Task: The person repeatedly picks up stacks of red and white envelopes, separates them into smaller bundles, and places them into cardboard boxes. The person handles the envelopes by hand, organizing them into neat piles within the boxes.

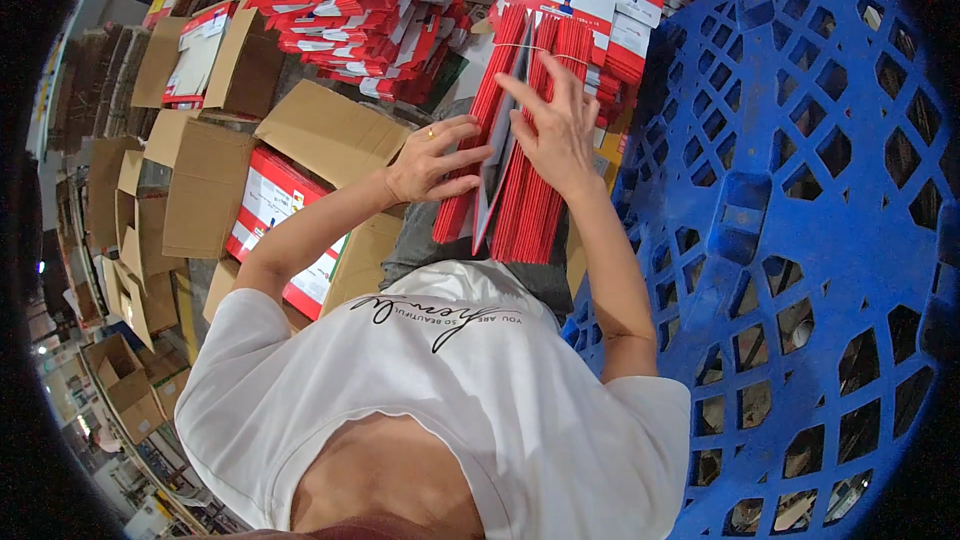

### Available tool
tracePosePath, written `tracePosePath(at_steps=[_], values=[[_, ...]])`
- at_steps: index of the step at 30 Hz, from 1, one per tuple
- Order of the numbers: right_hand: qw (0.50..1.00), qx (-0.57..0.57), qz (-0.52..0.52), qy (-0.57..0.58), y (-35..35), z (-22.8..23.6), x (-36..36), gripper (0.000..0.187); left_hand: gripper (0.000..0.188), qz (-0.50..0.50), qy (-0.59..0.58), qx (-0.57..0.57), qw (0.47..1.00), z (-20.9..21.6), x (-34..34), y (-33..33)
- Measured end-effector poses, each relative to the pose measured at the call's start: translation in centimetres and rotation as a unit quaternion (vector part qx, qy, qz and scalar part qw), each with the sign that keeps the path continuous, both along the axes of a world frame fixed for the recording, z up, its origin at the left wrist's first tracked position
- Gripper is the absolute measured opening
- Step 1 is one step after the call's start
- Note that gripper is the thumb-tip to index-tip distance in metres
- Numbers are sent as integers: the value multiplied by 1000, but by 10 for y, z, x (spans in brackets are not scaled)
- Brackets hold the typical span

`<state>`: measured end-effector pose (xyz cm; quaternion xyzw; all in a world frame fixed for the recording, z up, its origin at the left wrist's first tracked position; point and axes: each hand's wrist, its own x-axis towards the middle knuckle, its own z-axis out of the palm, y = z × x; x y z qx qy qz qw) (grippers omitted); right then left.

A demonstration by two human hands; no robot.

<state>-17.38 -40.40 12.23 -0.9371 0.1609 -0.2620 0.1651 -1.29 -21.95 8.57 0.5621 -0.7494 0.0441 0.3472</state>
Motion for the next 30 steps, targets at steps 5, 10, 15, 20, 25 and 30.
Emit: tracePosePath(at_steps=[5, 10, 15, 20, 25, 30], values=[[1000, 12, 0, 7, -4, -7, -1, 30, 51, 0, -26, 22, 999, 1, 4, -1], [999, 19, -33, 16, 0, -5, 1, 32, 56, -14, -20, 37, 999, -1, 7, -2], [998, 39, -43, 9, 0, -6, 2, 41, 57, -25, -30, 56, 998, -2, 12, -4], [993, 115, -24, -6, 0, 5, 0, 49, 54, -35, -46, 44, 997, -9, 16, 0], [998, -13, 10, 54, 1, 0, 3, 45, 55, -20, -60, 42, 997, -9, 14, 0], [999, 35, -15, 36, -6, -2, -2, 37, 57, -12, -74, 75, 994, -5, 15, 0]])
